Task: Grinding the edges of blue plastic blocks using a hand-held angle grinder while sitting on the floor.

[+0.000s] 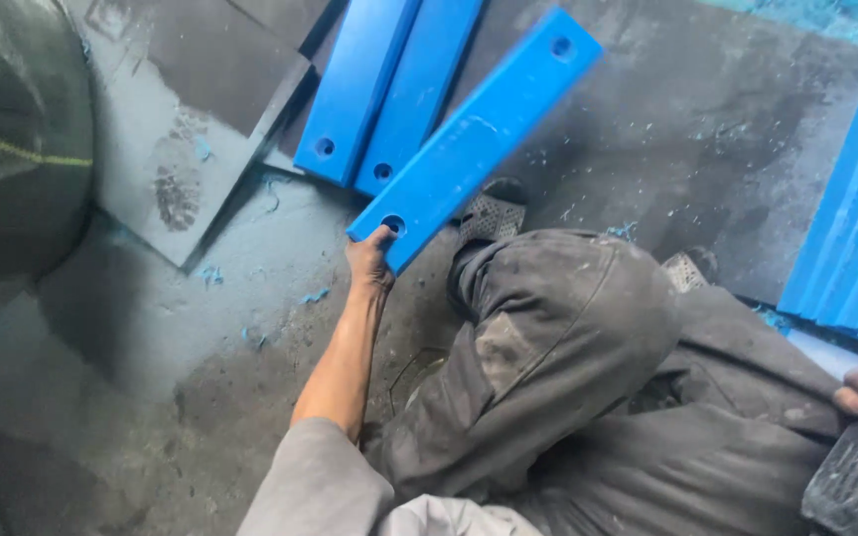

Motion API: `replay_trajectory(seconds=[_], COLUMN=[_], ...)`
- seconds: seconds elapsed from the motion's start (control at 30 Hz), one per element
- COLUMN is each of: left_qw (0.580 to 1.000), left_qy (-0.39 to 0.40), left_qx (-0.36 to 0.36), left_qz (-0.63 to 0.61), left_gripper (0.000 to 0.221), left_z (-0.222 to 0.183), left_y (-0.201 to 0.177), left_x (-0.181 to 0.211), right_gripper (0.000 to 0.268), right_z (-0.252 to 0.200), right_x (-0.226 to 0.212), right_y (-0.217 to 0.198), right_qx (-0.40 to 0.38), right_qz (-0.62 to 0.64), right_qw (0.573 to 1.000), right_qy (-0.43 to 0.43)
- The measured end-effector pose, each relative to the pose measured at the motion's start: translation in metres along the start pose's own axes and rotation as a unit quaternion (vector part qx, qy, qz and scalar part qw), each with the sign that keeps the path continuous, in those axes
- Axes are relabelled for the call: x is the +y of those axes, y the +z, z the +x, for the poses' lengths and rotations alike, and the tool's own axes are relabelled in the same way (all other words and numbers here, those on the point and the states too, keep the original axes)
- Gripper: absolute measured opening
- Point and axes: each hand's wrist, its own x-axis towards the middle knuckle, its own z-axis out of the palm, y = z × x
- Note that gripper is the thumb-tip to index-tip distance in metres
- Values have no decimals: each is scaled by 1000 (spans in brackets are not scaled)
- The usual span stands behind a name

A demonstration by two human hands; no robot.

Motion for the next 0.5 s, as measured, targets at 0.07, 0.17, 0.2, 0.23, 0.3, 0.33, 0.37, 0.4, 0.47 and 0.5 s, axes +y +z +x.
replay_trajectory(seconds=[0.07, 0.17, 0.2, 0.23, 0.3, 0.33, 0.37, 0.4, 0.47, 0.5], left_qw=[997, 994, 994, 990, 985, 984, 984, 984, 987, 987], left_qy=[61, 61, 63, 79, 94, 88, 82, 82, 23, 21], left_qx=[-9, 44, 41, 51, 55, 62, 69, 69, 91, 94], left_qz=[-51, -79, -81, -106, -132, -138, -145, -145, -132, -128], left_gripper=[36, 41, 41, 41, 42, 40, 38, 38, 38, 38], left_z=[37, 48, 57, 66, 88, 97, 106, 108, 108, 115], left_y=[3, 44, 50, 56, 64, 62, 60, 62, 57, 50], left_x=[-22, 7, 10, 12, 11, 6, 0, 3, 7, 2], right_gripper=[37, 34, 34, 36, 39, 39, 39, 39, 39, 39], right_z=[1, -18, -18, -19, -19, -18, -17, -17, -22, -27], right_x=[26, 7, 5, 3, 2, 2, 2, -4, -9, -9], right_y=[22, -30, -38, -47, -56, -53, -51, -55, -64, -67], right_qx=[80, 25, 21, 9, -4, -22, -39, -39, -28, -24], right_qz=[0, -1, -2, -13, -27, -22, -18, -18, -37, -33], right_qw=[994, 998, 998, 999, 999, 999, 997, 997, 991, 992], right_qy=[-81, -51, -53, -46, -45, 12, 69, 68, 122, 122])
